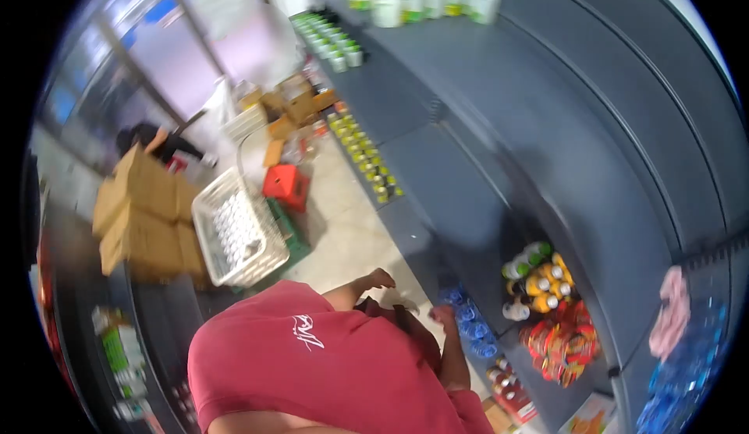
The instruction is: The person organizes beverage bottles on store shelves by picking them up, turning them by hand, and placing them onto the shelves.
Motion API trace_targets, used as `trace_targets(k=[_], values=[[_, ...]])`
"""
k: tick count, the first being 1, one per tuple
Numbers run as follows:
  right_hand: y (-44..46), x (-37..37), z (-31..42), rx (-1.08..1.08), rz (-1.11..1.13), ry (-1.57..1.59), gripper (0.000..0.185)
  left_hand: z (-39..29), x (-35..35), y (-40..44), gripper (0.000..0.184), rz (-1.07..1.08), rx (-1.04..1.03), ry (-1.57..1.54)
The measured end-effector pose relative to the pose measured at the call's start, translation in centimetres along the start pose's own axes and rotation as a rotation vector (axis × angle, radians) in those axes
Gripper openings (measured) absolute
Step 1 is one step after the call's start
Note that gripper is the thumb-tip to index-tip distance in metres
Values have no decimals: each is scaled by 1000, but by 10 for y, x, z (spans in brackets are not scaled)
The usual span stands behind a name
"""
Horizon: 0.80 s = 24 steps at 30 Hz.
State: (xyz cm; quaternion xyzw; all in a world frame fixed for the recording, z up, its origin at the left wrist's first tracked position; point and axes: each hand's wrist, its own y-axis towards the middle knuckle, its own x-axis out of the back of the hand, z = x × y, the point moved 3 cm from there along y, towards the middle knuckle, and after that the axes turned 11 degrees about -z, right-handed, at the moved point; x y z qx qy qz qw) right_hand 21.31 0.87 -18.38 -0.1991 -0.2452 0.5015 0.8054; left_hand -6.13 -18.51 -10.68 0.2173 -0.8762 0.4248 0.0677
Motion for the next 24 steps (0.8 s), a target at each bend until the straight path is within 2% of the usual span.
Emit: trace_targets(k=[1, 3, 4, 6, 9, 12, 13, 16, 20, 21, 24], values=[[-45, -25, 30, -147, 32, 238, 17, 25, 21, -12, 24, -64, 49, -94], [-73, -54, 70, 728, 28, -249, 17, 69, 62, -51, 25, -125, 22, -149], [-76, -56, 74, 702, 99, -279, 15, 89, 78, -70, 27, -139, 21, -161], [-51, -66, 61, -83, 196, 54, 20, 132, 101, -116, 29, -198, 8, -119], [-52, -96, 97, -381, 132, -47, 15, 227, 108, -174, 22, -341, 184, -75], [-32, -128, 98, -321, 305, -228, 14, 310, 98, -239, 30, -338, 374, 24], [-36, -142, 105, -267, 291, -272, 16, 363, 76, -235, 31, -319, 292, -8], [-7, -189, 63, -140, 229, -436, 17, 371, 50, -332, 36, -417, 569, -203], [-24, -266, 83, 328, 157, -675, 17, 420, -1, -397, 37, -522, 671, -507], [-28, -284, 92, 379, 190, -693, 16, 433, -18, -409, 38, -550, 686, -582], [-34, -336, 113, 305, 401, -687, 15, 461, -61, -434, 39, -630, 719, -791]])
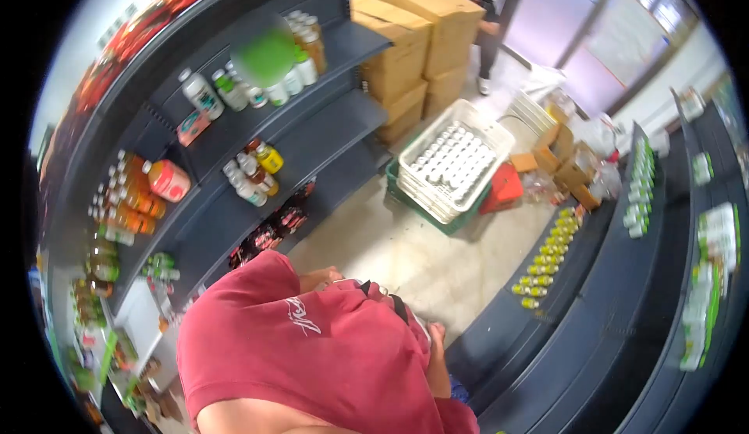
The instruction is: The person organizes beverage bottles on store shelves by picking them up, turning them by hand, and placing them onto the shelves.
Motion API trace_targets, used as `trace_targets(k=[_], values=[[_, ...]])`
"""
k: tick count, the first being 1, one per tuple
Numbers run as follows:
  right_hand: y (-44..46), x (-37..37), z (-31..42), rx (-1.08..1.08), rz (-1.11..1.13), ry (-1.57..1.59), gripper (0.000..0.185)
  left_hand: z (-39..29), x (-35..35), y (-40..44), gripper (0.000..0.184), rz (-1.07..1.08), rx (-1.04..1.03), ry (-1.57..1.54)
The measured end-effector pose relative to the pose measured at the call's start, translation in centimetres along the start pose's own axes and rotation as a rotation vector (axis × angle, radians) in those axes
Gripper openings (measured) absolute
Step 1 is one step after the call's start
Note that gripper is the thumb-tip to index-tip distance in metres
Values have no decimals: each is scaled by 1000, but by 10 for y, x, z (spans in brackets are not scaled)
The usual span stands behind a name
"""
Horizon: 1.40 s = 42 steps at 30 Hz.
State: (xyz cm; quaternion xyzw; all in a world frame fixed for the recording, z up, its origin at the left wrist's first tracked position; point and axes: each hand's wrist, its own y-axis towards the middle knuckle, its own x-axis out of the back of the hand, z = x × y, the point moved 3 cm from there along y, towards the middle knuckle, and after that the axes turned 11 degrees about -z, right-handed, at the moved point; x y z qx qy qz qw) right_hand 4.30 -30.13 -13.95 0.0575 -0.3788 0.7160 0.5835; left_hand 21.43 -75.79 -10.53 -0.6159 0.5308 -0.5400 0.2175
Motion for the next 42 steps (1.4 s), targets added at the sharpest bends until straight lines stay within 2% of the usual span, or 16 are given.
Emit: trace_targets(k=[3, 8, 10, 15, 18, 24, 27, 29, 31, 32, 33, 36, 38, 39, 40, 42], values=[[25, -21, 53, -3, 196, 8, 13, 41, -4, -4, 40, -37, 57, -174], [49, -64, 146, 53, 356, -195, 11, 74, -15, -11, 44, -45, 110, -445], [57, -88, 166, 44, 452, -213, 12, 80, -18, -21, 47, 2, 130, -549], [65, -144, 216, 105, 636, -260, 13, 100, -28, -16, 50, -108, 206, -721], [73, -185, 232, 157, 737, -314, 14, 85, 2, -58, 49, -175, 164, -773], [104, -261, 274, 118, 900, -424, 15, 112, 12, -31, 46, -362, 333, -700], [113, -289, 314, 395, 896, -642, 16, 93, 56, -42, 43, -569, 346, -475], [132, -317, 329, 561, 901, -701, 18, 84, 89, -33, 42, -588, 291, -411], [150, -350, 350, 282, 1066, -449, 14, 64, 128, -30, 39, -590, 206, -367], [149, -363, 373, 379, 1020, -389, 12, 48, 158, -30, 37, -593, 146, -358], [145, -373, 403, 480, 970, -329, 11, 37, 186, -23, 36, -649, 113, -421], [118, -390, 517, 581, 964, -140, 7, -16, 284, -11, 34, -902, -61, -587], [113, -417, 575, 829, 879, -66, 11, -61, 355, -25, 25, -982, -255, -762], [101, -425, 606, 772, 863, -4, 16, -83, 383, -35, 20, -1030, -399, -866], [78, -420, 643, 807, 837, 96, 15, -101, 407, -50, 15, -1075, -544, -973], [39, -417, 703, 892, 860, 227, 12, -127, 449, -94, 12, -1103, -557, -1124]])
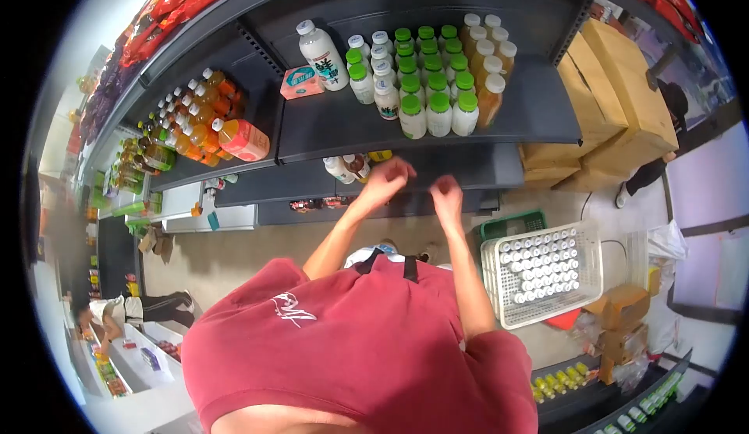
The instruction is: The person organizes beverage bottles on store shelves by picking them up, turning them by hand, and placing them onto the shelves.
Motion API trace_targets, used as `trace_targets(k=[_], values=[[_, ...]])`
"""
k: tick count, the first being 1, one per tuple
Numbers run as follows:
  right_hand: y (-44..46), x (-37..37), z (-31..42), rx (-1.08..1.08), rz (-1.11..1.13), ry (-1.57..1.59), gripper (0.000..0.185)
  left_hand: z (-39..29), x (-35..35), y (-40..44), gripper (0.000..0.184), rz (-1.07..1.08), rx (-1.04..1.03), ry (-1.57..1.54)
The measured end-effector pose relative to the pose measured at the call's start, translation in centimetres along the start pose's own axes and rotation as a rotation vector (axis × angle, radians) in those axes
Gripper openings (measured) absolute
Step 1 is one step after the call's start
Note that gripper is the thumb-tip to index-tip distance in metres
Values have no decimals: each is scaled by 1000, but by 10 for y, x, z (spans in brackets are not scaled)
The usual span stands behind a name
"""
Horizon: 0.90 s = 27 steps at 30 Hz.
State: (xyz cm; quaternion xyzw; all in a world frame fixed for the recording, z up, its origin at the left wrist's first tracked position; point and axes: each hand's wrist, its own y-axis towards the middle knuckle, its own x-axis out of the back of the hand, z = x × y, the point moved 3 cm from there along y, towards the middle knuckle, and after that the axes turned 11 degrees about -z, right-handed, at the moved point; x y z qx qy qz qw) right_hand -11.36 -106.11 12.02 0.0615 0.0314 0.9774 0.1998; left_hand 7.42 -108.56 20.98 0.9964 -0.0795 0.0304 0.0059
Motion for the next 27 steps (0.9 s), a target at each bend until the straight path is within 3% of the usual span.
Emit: trace_targets(k=[3, 6, 7, 10, 15, 19, 22, 27], values=[[29, -23, 87, 173, -71, 190, 11, -17, 3, 37, 33, -275, -263, -194], [53, -41, 131, 239, -153, 281, 16, -38, 8, 59, 43, -423, -364, -31], [57, -45, 138, 254, -166, 253, 18, -36, 8, 67, 54, -398, -380, 44], [68, -54, 150, 326, -205, 203, 24, -39, -3, 77, 63, -406, -365, 96], [70, -62, 157, 497, -251, 100, 27, -29, -13, 89, 60, -417, -391, 139], [67, -66, 164, 463, -243, 119, 30, -29, -7, 86, 55, -450, -406, 151], [60, -67, 170, 404, -226, 137, 35, -50, 3, 74, 55, -299, -208, 36], [63, -64, 191, 533, -259, 177, 40, -75, 21, 62, 53, -119, -152, -257]])
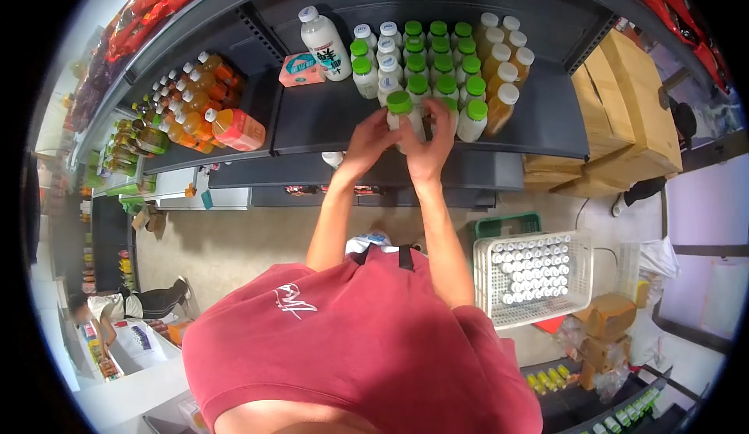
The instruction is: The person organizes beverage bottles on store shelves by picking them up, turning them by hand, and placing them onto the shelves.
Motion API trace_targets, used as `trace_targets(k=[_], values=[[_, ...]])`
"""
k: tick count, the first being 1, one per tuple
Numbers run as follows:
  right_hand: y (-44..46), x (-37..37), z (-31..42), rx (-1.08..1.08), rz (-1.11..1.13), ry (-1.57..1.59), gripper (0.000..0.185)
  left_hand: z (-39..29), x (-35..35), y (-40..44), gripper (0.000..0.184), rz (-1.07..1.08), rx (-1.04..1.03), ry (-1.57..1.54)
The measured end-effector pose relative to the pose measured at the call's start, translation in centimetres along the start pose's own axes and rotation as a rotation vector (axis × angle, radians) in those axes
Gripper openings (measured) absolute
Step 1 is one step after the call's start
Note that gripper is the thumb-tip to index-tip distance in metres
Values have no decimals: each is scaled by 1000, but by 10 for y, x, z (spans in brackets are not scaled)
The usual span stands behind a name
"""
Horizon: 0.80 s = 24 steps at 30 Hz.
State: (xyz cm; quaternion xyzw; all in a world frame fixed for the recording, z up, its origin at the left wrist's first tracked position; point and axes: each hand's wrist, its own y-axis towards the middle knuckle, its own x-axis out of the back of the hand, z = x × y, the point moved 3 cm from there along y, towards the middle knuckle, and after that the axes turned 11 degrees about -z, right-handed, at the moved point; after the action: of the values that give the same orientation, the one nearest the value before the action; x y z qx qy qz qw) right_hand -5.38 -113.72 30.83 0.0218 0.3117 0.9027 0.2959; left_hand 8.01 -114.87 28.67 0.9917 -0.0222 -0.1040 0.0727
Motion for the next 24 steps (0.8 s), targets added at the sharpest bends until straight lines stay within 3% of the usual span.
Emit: trace_targets(k=[4, 8, 10, 17, 24], values=[[15, -13, 33, -371, 188, 499, 49, -68, -22, -7, 50, 53, -52, -87], [32, -14, 78, -372, 187, 611, 53, -109, -47, -3, 56, -10, -323, 113], [37, -7, 90, -335, 197, 516, 56, -121, -55, -1, 63, -70, -444, 295], [37, 12, 111, -329, 211, 465, 51, -105, -68, -10, 71, -113, -398, -41], [33, -2, 128, -336, 249, 420, 46, -128, -51, -8, 72, -38, -411, -127]])
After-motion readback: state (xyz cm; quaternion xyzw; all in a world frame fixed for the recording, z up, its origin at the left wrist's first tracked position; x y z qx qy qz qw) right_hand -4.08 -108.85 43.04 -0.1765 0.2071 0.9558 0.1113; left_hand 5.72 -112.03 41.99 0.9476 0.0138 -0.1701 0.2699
